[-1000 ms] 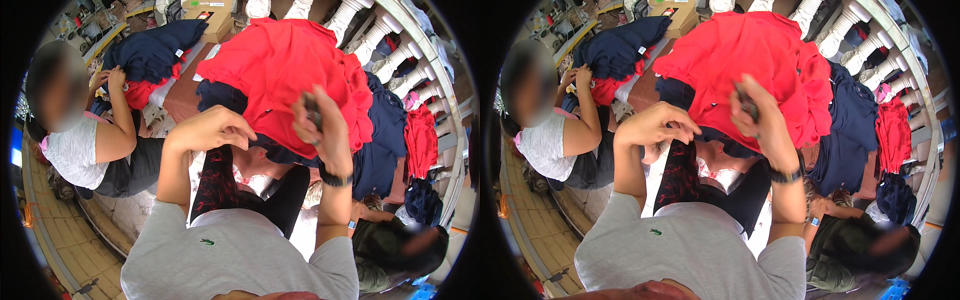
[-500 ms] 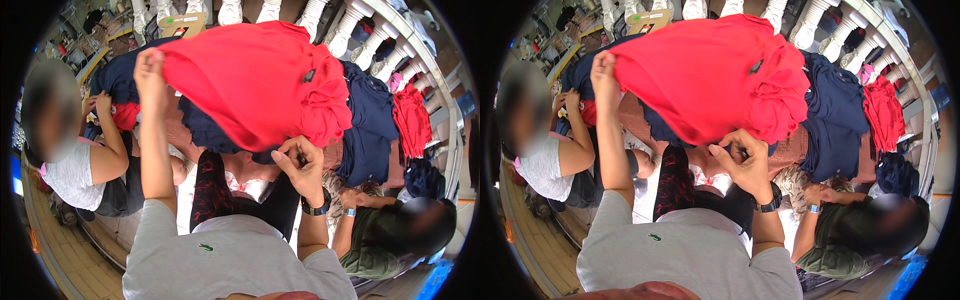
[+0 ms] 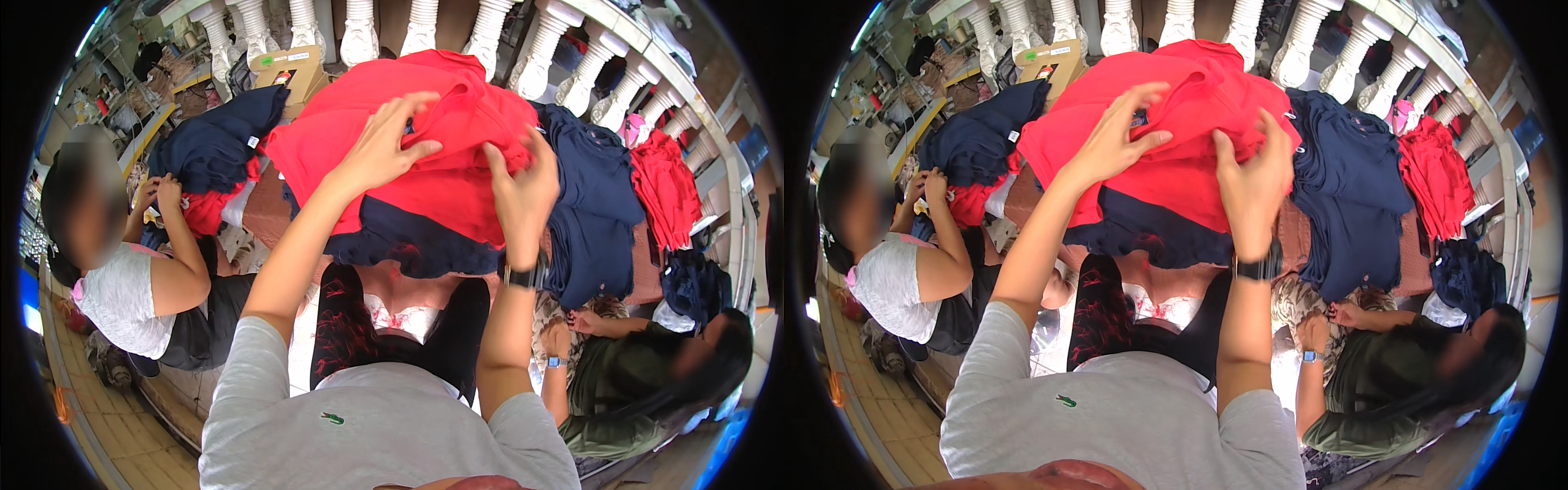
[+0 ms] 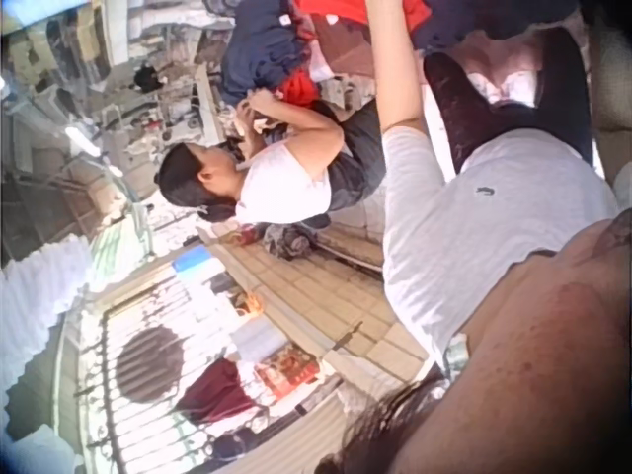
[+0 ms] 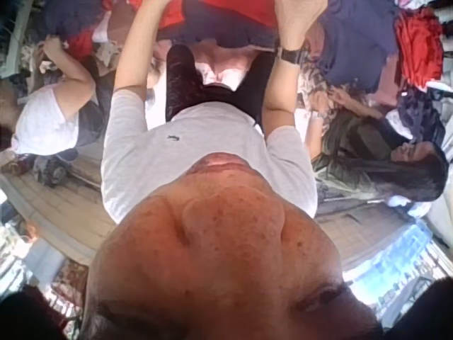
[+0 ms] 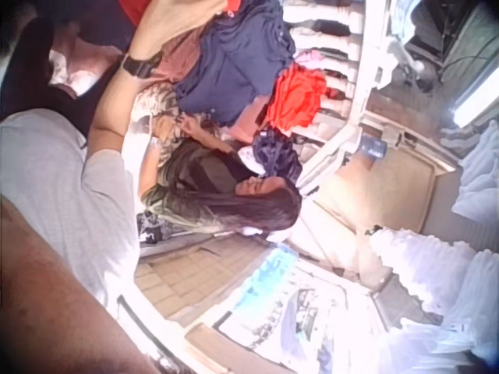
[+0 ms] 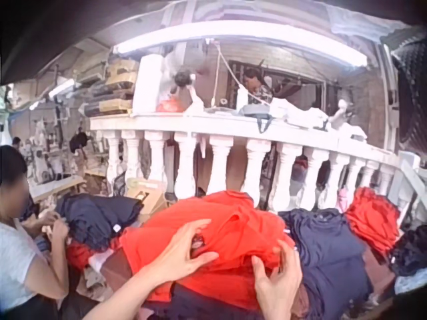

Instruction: The person uses small scissors to trim loose threads and tags from a red shirt. They repeatedly lift and turn the shirt to access different areas, while two other people work on similar tasks nearby.

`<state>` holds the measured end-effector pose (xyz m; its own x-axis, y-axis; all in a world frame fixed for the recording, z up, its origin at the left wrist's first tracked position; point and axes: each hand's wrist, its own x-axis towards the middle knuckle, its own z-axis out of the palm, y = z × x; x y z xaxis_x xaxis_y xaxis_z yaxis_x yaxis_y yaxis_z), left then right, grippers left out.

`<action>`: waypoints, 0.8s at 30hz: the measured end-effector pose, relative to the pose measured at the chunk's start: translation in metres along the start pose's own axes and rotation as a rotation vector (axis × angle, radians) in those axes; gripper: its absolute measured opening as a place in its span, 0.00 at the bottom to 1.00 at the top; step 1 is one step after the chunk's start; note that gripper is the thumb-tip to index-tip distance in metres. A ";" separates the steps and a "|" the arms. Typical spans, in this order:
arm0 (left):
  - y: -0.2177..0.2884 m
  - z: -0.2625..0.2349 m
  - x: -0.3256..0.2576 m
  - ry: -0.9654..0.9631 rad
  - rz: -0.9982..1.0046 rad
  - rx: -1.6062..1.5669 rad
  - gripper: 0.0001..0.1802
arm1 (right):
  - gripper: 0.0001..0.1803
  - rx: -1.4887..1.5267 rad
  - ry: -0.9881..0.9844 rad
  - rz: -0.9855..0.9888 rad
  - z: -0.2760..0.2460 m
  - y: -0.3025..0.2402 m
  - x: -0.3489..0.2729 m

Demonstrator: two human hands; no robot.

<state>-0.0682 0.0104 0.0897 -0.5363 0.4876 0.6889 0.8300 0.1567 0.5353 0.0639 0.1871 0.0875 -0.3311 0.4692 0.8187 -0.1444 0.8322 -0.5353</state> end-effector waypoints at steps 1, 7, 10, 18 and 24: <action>-0.007 0.003 0.009 -0.072 -0.014 0.039 0.14 | 0.15 0.018 -0.146 0.011 0.006 0.003 0.004; -0.033 -0.051 -0.012 0.695 -0.073 -0.247 0.09 | 0.17 0.283 -0.307 -0.104 -0.011 -0.035 -0.049; -0.044 -0.084 -0.021 0.730 -0.153 -0.132 0.09 | 0.21 0.396 -0.463 -0.009 -0.018 -0.026 -0.081; 0.047 -0.018 -0.046 -0.105 0.062 -0.111 0.27 | 0.21 0.339 -0.436 -0.150 0.000 -0.015 -0.109; 0.021 -0.013 -0.054 -0.091 -0.117 -0.181 0.10 | 0.18 0.403 -0.473 -0.148 -0.016 -0.017 -0.109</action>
<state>-0.0234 -0.0238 0.0701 -0.6041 0.5519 0.5748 0.7178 0.0635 0.6934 0.1172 0.1265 0.0106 -0.6435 0.0994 0.7590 -0.5295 0.6583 -0.5351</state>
